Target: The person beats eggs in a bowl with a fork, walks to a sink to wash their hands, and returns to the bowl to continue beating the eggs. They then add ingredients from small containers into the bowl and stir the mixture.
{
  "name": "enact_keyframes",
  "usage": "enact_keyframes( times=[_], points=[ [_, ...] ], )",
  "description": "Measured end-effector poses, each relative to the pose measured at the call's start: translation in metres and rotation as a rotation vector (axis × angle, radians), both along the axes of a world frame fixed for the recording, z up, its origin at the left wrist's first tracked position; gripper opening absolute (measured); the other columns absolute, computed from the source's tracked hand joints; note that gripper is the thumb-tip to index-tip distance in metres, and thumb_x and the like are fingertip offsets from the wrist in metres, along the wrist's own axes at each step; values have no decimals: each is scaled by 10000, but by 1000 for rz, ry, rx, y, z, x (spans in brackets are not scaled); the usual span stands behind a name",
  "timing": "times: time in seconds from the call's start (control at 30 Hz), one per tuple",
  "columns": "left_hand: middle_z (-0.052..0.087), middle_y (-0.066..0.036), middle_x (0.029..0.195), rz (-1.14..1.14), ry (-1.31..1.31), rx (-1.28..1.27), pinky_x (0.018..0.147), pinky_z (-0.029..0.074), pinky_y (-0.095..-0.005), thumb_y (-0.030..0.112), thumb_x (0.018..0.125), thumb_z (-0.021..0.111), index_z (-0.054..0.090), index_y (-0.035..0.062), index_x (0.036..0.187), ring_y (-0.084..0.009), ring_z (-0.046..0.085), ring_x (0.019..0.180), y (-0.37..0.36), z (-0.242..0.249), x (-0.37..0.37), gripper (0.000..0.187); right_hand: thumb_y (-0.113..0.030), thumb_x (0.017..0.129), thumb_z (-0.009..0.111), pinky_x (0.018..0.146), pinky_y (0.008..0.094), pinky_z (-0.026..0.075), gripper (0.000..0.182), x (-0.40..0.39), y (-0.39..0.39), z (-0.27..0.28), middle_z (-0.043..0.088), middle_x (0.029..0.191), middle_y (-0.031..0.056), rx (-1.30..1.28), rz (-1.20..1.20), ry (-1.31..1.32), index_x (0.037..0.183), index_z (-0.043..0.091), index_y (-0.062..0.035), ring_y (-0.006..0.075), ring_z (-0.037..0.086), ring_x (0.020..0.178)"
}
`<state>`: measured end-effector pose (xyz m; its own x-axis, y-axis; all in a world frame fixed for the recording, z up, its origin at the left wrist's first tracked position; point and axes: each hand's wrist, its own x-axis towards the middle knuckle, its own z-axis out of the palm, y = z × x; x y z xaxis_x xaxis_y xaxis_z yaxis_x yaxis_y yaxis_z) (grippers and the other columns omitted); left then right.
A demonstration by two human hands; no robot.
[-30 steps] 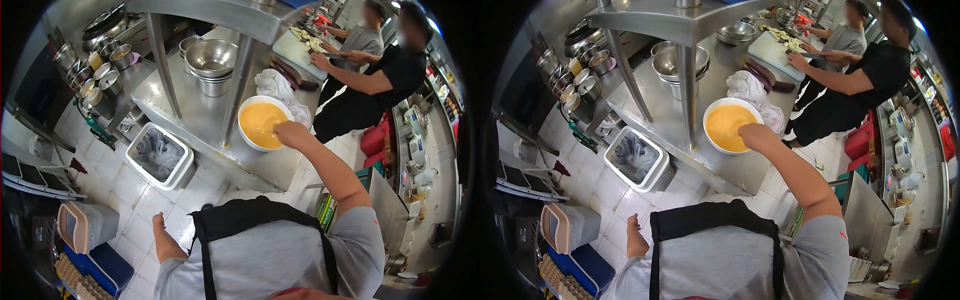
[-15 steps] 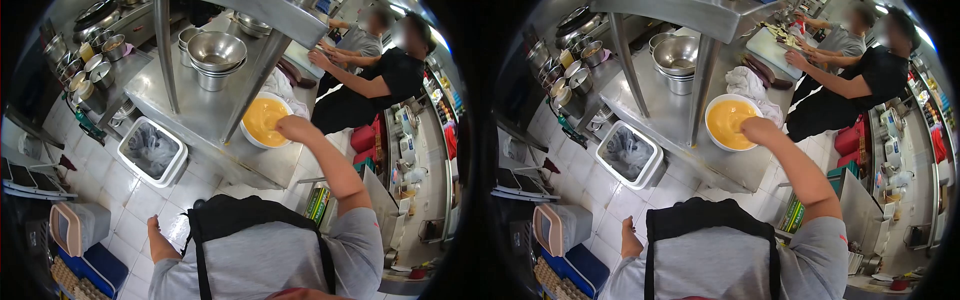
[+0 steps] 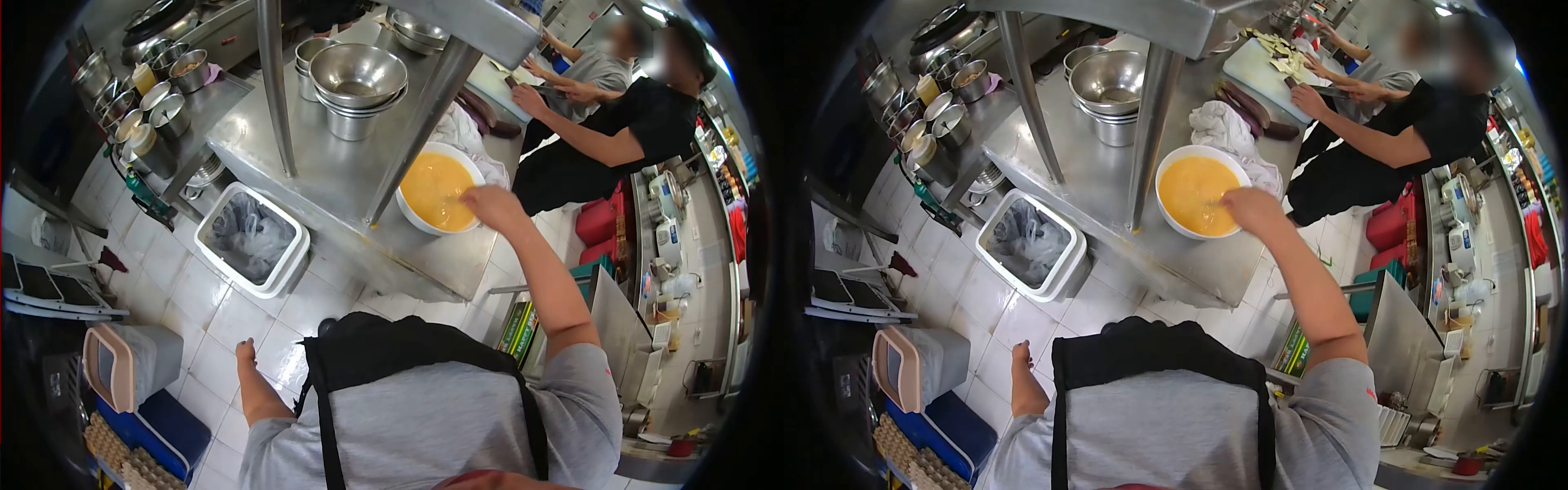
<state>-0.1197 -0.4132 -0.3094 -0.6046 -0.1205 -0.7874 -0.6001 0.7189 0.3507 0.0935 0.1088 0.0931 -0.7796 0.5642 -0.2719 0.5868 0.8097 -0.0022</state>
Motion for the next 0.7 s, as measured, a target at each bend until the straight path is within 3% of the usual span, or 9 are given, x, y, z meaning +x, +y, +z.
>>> enact_keyframes(
  times=[0.1,0.23,0.27,0.4,0.43,0.5,0.6,0.63,0.7],
  points=[
    [517,-137,876,-4,-30,7,485,400,-366,355,759,482,422,40,1140,-241,489,628,-1,-1,4,499,-205,788,415,694,393,448,238,3,2,-35,604,879,96,173,-89,-70,917,608,-151,251,581,824],
    [517,-134,856,14,-45,-11,486,403,-365,347,753,482,438,36,1118,-234,481,608,-6,0,17,483,-200,784,418,695,390,447,242,-2,11,-16,609,866,122,43,-107,87,901,615,-124,258,581,831],
    [516,-135,857,13,-63,-10,485,404,-366,347,751,483,440,36,1115,-235,481,608,-10,-3,19,480,-207,778,438,704,382,447,230,-7,9,-19,610,889,102,111,-207,-36,890,622,-126,251,582,832],
    [515,-138,854,26,-101,-2,477,405,-372,345,750,481,447,37,1105,-239,482,608,-22,-11,26,471,-190,759,477,693,374,447,204,-7,18,-18,608,863,106,-91,185,21,884,623,-122,254,579,826],
    [515,-138,853,21,-99,-5,475,405,-374,345,751,479,448,37,1103,-240,482,607,-25,-10,25,468,-197,750,493,695,365,445,201,-15,17,-4,608,846,105,-83,15,-1,878,624,-114,262,576,819],
    [541,-145,752,44,-61,-8,437,413,-390,311,738,515,446,10,1123,-227,496,524,-25,-11,23,493,-208,741,506,695,362,446,201,-9,26,-36,610,836,102,107,-70,-20,874,626,-115,257,579,809],
    [545,-151,797,61,-5,13,465,427,-395,321,739,514,439,9,1137,-238,508,560,-23,-12,26,511,-197,734,506,699,363,445,196,-6,15,-20,611,824,107,-118,193,40,856,629,-105,255,583,797],
    [545,-153,815,53,-31,0,478,430,-399,322,738,516,435,11,1142,-240,510,571,-27,-10,27,516,-190,728,504,704,364,444,190,-4,26,-17,610,817,118,-154,31,56,836,634,-102,256,583,789],
    [545,-157,850,49,-75,-3,504,436,-407,326,736,519,429,15,1152,-245,514,594,-23,-8,25,527,-179,732,488,708,360,444,200,-1,29,-34,609,817,116,69,-103,56,849,630,-101,266,581,789]
  ],
)
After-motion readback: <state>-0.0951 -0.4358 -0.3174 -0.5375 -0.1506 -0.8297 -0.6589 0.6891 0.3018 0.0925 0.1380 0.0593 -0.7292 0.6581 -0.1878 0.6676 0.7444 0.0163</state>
